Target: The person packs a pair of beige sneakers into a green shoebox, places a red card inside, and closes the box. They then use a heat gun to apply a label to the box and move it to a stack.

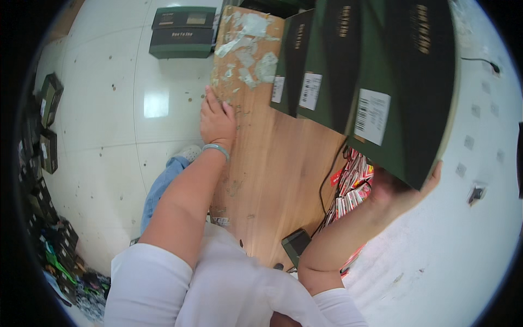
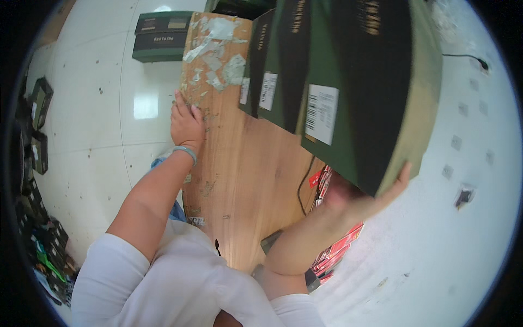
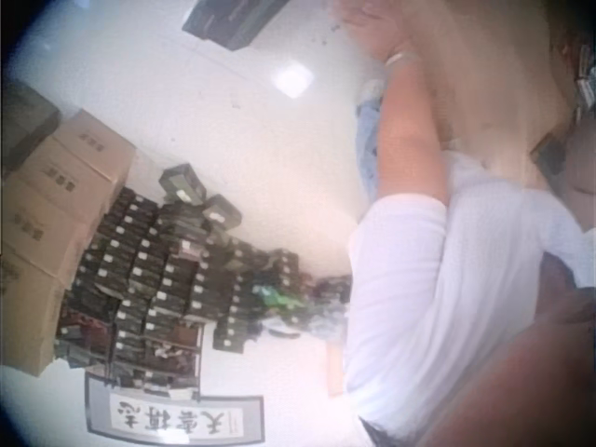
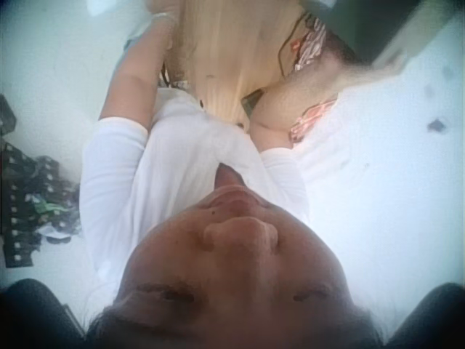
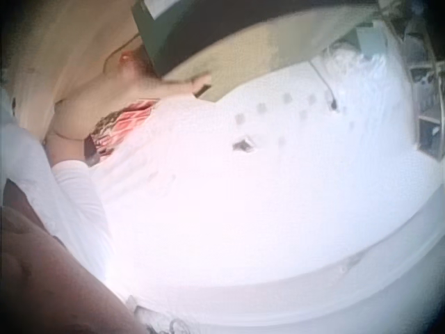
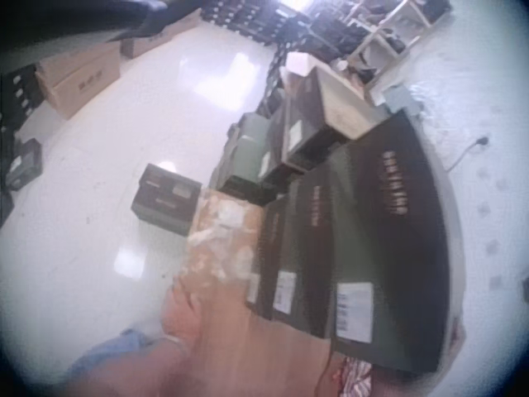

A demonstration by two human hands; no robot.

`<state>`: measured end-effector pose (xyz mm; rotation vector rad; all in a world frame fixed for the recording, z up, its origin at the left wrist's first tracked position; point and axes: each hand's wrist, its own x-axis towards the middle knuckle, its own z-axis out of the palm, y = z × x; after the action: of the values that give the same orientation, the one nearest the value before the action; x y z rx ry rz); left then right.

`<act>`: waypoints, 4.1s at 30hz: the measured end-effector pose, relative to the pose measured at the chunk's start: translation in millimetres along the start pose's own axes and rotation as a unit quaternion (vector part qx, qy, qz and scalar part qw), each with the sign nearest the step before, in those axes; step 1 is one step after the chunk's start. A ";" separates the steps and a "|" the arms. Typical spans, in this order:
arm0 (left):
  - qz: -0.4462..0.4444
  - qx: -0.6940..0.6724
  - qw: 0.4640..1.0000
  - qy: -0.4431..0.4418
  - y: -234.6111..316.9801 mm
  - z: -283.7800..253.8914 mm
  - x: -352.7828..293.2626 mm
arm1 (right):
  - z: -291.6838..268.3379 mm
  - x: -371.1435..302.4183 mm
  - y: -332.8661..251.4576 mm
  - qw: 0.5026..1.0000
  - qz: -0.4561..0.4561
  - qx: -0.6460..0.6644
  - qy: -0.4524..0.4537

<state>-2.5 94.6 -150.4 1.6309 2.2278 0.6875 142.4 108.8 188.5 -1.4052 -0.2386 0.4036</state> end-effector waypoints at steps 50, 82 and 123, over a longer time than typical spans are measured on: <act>-0.056 -0.442 0.676 -0.587 255.1 -109.2 232.5 | -182.4 -281.0 53.9 0.913 0.116 0.264 0.288; 0.081 -0.395 0.772 -0.491 288.2 -271.7 229.8 | -232.6 -179.7 92.0 0.936 0.064 0.320 0.134; -0.031 -0.495 0.638 -0.589 268.4 -233.4 222.8 | -7.4 -13.0 128.3 0.962 0.122 0.232 0.082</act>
<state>27.8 323.9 199.9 0.8570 0.6492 0.4171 116.6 111.2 61.9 -0.9984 0.1624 0.5063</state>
